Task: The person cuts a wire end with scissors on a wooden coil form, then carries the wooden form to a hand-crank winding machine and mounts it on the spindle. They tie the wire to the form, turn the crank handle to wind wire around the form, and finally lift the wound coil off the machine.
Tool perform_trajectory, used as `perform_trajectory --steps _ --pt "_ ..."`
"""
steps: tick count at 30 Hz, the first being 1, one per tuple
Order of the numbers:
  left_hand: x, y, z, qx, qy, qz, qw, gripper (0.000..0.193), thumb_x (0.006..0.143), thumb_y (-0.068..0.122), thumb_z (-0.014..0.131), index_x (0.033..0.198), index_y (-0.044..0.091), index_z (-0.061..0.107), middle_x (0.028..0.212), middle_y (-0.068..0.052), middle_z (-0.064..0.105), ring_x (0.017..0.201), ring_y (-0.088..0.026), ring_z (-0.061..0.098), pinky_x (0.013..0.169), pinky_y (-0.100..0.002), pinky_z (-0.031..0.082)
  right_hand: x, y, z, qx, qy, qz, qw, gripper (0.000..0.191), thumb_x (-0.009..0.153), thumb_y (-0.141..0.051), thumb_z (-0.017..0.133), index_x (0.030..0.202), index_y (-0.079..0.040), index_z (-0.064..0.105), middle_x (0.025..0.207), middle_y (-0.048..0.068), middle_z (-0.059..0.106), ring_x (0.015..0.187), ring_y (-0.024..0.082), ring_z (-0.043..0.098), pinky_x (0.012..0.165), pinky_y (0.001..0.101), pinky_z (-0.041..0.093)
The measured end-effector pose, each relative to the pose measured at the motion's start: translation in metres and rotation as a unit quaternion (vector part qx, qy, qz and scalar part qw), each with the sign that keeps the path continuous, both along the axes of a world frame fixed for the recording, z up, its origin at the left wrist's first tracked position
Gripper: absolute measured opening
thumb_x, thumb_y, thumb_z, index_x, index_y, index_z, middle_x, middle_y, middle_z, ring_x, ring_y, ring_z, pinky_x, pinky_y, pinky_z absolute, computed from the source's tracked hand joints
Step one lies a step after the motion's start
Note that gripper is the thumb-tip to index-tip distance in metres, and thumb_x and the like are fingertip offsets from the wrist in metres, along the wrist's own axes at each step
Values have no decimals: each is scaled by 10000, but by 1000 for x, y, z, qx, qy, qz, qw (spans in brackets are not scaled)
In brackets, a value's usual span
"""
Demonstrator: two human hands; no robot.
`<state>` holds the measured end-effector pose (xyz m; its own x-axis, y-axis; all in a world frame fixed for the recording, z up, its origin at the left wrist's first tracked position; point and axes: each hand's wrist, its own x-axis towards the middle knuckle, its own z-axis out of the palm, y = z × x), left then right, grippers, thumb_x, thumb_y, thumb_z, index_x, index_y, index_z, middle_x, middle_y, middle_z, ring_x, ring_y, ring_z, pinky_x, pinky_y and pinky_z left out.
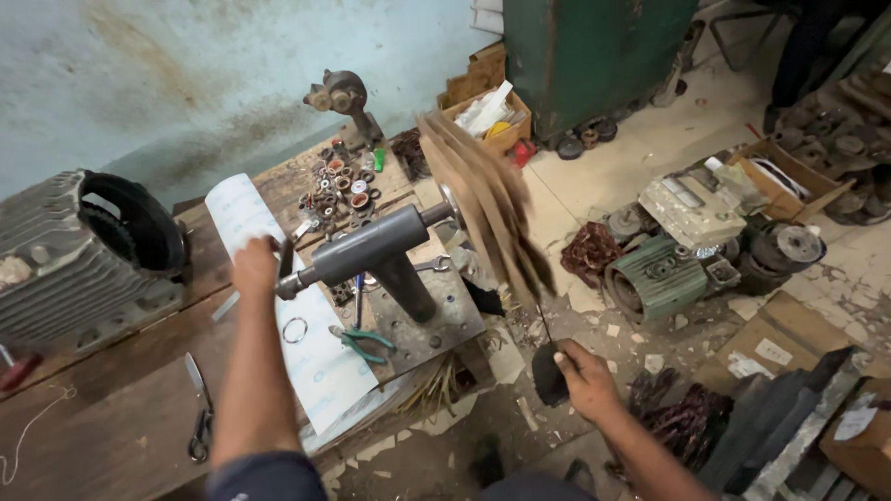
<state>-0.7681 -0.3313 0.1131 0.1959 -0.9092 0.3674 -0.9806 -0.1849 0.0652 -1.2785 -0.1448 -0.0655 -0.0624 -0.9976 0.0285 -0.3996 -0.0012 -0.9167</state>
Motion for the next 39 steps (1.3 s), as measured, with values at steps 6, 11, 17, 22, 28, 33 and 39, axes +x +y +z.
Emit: perform_trajectory --steps 6,11,17,22,28,33,39 --pt "-68 176 -84 2 22 74 997 261 818 418 754 862 171 683 948 -30 680 986 -279 643 786 -445 544 -2 2 -5 -28 -3 15 999 202 972 -215 599 1083 -59 664 835 163 704 744 259 690 725 361 540" --pt "-58 250 19 -89 23 92 991 181 736 293 784 877 191 734 904 -68 678 897 -273 654 763 -449 523 -2 -2 -8 -9 -7 13 1000 219 976 -231 604 1093 -60 674 817 164 711 724 259 699 711 364 549" --pt "15 74 108 -173 -118 94 973 72 849 235 756 894 181 739 962 -13 704 1021 -265 660 749 -452 509 -3 1 0 73 -32 0 997 252 976 -239 597 1150 -77 681 853 164 732 769 300 729 680 413 568" --pt "-1 -17 18 21 -47 129 990 270 1003 408 644 1043 210 823 1014 -145 777 931 -367 751 776 -493 584 -1 1 -1 84 6 -3 996 257 990 -258 594 1163 -83 668 867 188 724 750 354 729 702 432 562" --pt "-65 165 -87 -34 -24 55 998 231 823 389 716 787 162 686 869 -51 695 893 -300 677 728 -465 555 -4 -2 -13 -14 3 17 1000 219 976 -241 610 1090 -63 664 844 188 709 779 317 719 720 380 548" --pt "-58 250 28 -39 99 78 991 129 680 243 772 781 186 716 781 -46 670 769 -291 655 664 -453 507 -9 -2 -11 -25 -6 31 999 200 985 -227 602 1093 -72 671 840 177 708 762 276 704 726 367 546" --pt "1 115 101 -231 -120 77 962 257 893 308 752 756 125 633 861 -32 660 885 -283 640 753 -441 488 -5 -2 -3 -61 -25 26 998 209 964 -196 618 1110 -51 652 866 177 714 768 275 704 733 369 540"
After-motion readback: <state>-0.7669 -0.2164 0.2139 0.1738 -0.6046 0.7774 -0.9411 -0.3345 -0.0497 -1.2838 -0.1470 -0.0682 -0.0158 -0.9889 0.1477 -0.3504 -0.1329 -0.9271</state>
